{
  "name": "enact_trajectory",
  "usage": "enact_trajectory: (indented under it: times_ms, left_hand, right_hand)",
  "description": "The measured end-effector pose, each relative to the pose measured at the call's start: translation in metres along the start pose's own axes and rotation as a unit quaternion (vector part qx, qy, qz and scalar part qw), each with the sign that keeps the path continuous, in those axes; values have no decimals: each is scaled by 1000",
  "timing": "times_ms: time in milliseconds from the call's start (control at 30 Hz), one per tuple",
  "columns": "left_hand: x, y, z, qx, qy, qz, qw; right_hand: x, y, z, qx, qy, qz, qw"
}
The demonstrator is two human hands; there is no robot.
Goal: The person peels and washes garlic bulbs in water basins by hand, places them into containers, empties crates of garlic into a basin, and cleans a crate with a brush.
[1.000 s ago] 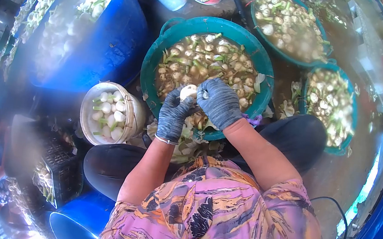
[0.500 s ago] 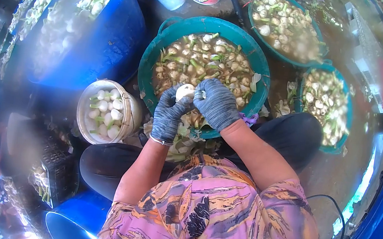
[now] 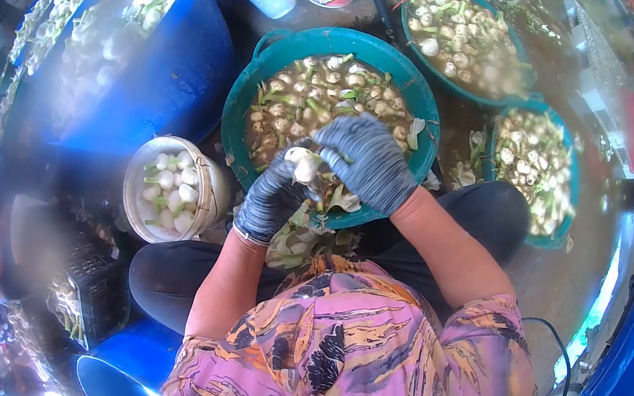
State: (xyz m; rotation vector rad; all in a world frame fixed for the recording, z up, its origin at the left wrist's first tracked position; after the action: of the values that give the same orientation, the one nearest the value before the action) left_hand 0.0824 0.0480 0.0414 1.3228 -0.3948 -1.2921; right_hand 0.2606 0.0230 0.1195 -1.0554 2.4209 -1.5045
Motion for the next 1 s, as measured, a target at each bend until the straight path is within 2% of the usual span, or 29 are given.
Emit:
enact_trajectory:
  times_ms: [33,67,167,200,233,333,400,433,467,533,567,633,700,733,800,833,867,900,967,1000]
  left_hand:
    - [0,-1,-1,7,-5,-50,999]
    - [5,1,1,-45,13,-102,994]
    - [6,9,2,-104,52,-242,963]
    - [4,7,4,-87,-15,-269,959]
    - [4,7,3,-91,19,-317,944]
    - [7,8,1,-87,94,-419,899]
    - [6,12,5,-67,110,-438,890]
    - [4,15,7,-76,75,-405,908]
    - [1,20,11,-86,40,-371,924]
    - [-5,18,16,-136,-13,-344,929]
    - [4,8,15,-157,7,-356,921]
    - [20,-6,8,-191,158,-437,864]
    - [3,24,34,-210,218,-616,727]
    - [-1,32,42,-191,255,-615,721]
    - [7,16,49,-175,272,-569,756]
    - [9,11,51,-163,279,-545,774]
    - [6,17,54,-148,282,-438,841]
    - [5,6,56,-192,248,-335,888]
    - [5,-21,56,-267,170,-114,942]
    - [-2,-19,60,-233,223,-3,946]
  right_hand:
    - [4,3,2,12,5,-4,1000]
    - [7,8,5,25,9,-9,1000]
    - [9,16,13,29,52,-25,998]
    - [7,20,16,25,76,-41,996]
    - [4,24,19,22,99,-58,993]
    - [-9,37,22,74,264,-229,934]
    - [-4,38,25,38,243,-203,948]
    - [1,38,24,20,232,-190,954]
    - [8,31,22,-33,149,-139,978]
    - [12,35,19,-26,148,-118,981]
    - [16,35,17,-23,148,-108,983]
    - [14,43,17,30,238,-151,959]
    - [6,55,28,63,320,-224,918]
    - [0,63,34,67,337,-292,892]
    - [-14,83,50,81,374,-418,824]
    - [-23,99,63,101,367,-436,815]
    - [-33,120,76,121,361,-453,806]
    - [-29,129,77,143,388,-464,783]
    - [-21,148,80,189,442,-480,734]
    - [-9,170,96,276,266,-308,871]
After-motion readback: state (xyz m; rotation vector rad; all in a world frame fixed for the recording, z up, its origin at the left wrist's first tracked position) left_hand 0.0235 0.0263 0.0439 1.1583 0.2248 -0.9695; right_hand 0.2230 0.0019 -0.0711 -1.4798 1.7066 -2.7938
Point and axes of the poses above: each hand's wrist, its own z-axis away from the middle knuckle, its own y-axis out of the palm, x = y × z, the point moved 2 cm from there along -z, towards the middle knuckle, and after that the axes turned 13 degrees about -y, right-handed, at the moved point
